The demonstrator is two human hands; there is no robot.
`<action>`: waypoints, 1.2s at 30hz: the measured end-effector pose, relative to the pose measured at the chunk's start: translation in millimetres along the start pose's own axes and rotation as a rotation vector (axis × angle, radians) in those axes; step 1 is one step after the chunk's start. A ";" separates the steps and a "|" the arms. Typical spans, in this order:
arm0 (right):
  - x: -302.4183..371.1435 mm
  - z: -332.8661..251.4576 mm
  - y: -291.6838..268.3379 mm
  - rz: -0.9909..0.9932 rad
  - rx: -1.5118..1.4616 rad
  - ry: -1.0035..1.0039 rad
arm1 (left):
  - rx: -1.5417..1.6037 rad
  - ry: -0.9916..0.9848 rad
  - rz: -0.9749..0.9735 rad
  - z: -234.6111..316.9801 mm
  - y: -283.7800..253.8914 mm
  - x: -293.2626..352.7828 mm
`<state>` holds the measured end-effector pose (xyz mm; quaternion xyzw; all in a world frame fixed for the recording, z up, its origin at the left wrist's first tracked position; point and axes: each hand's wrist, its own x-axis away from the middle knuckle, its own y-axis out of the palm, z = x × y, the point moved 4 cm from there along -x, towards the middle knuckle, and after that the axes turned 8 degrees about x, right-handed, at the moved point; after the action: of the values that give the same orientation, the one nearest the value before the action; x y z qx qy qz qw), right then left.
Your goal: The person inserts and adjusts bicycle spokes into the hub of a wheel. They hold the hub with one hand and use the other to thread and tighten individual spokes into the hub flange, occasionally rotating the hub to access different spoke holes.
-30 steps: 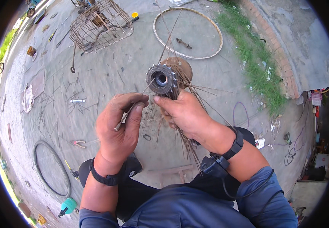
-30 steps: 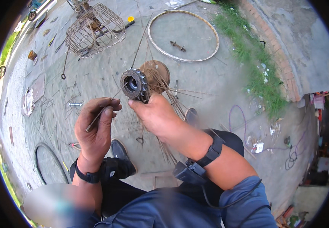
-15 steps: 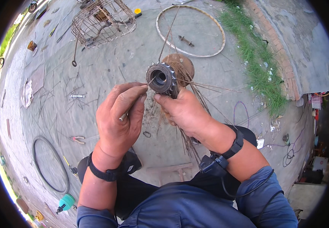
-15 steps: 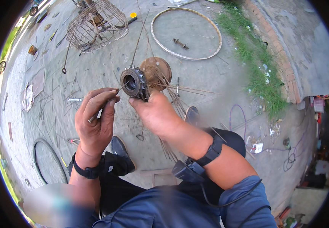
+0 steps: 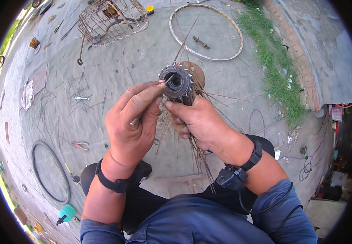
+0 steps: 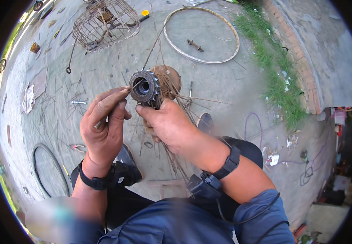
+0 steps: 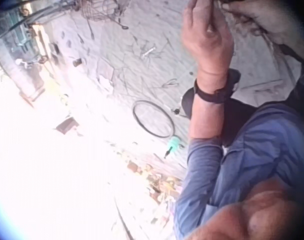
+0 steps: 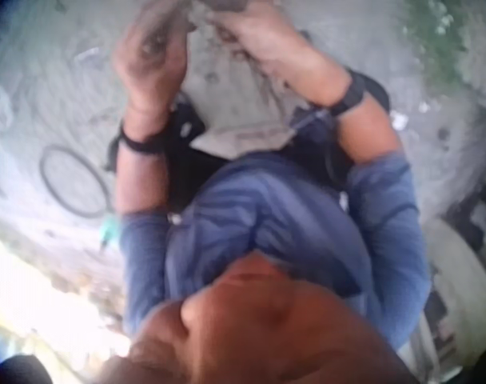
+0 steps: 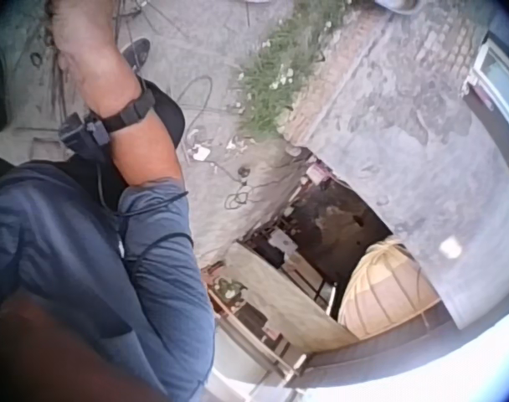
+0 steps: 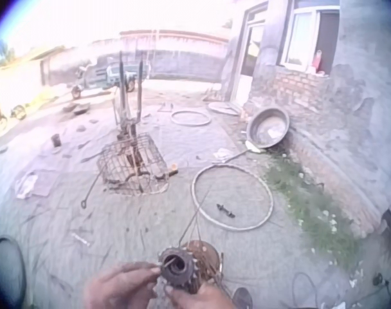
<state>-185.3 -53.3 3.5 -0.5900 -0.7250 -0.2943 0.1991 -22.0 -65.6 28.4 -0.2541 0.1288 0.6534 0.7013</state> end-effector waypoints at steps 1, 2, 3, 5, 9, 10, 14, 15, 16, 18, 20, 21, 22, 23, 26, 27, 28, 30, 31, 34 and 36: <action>0.0 0.9 0.1 -0.013 -0.010 0.008 | 0.048 -0.040 0.006 0.2 0.3 -0.1; 0.1 1.9 -0.1 -0.026 -0.020 0.017 | 0.096 -0.080 0.012 1.2 0.6 0.0; 0.3 2.8 0.1 -0.038 -0.029 0.025 | 0.144 -0.120 0.018 1.1 0.7 0.3; 1.6 2.7 2.0 -0.028 -0.033 0.037 | 0.197 -0.140 0.013 0.1 0.6 1.2; 1.6 4.2 0.6 -0.053 -0.031 0.027 | 0.330 -0.256 0.016 -0.3 0.0 1.5; 2.4 4.0 -0.2 -0.057 -0.026 0.025 | 0.351 -0.293 0.011 -0.1 -0.5 1.9; 4.5 1.2 -1.7 -0.049 -0.012 0.028 | 0.341 -0.375 -0.035 -0.4 -7.6 1.5; 4.6 1.0 -1.8 -0.041 -0.009 0.031 | 0.316 -0.380 -0.052 -0.5 -9.0 0.7; 4.2 1.1 -1.7 -0.051 -0.001 0.024 | 0.318 -0.371 -0.026 0.1 -10.5 -0.5; 3.3 1.8 -2.0 -0.072 0.016 0.010 | 0.322 -0.353 0.028 1.0 -13.0 -3.4; 4.9 2.2 -1.1 -0.107 0.012 0.020 | 0.361 -0.345 0.038 0.5 -14.0 -6.0; 6.0 2.6 -0.6 -0.125 0.011 0.025 | 0.381 -0.340 0.044 0.5 -14.5 -6.3; 6.5 2.7 0.1 -0.152 0.005 0.018 | 0.423 -0.349 0.051 0.6 -13.7 -5.3; 6.7 3.4 0.6 -0.180 -0.001 0.012 | 0.464 -0.358 0.058 0.9 -12.9 -3.9; 8.3 5.1 -0.5 -0.248 -0.010 0.001 | 0.532 -0.411 0.041 4.4 -14.7 0.2; 9.1 5.2 -1.3 -0.269 -0.012 -0.002 | 0.545 -0.433 0.030 6.2 -15.8 0.4; 9.1 4.9 -3.0 -0.265 -0.012 0.002 | 0.519 -0.442 0.000 6.8 -17.9 -0.3; 8.8 3.9 -5.5 -0.257 -0.012 0.009 | 0.468 -0.460 -0.059 6.9 -23.0 -1.6; 8.8 3.5 -5.7 -0.261 -0.005 -0.001 | 0.447 -0.442 -0.046 8.0 -24.1 -2.3; 9.1 3.5 -5.0 -0.277 0.003 -0.021 | 0.386 -0.351 -0.041 10.3 -25.3 -3.8; 9.2 3.4 -4.4 -0.295 -0.007 -0.021 | 0.344 -0.242 -0.083 9.9 -25.4 -3.6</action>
<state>-191.5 -44.9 5.9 -0.4808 -0.8047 -0.3169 0.1441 1.1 -63.9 43.3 -0.0552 0.1427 0.6182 0.7710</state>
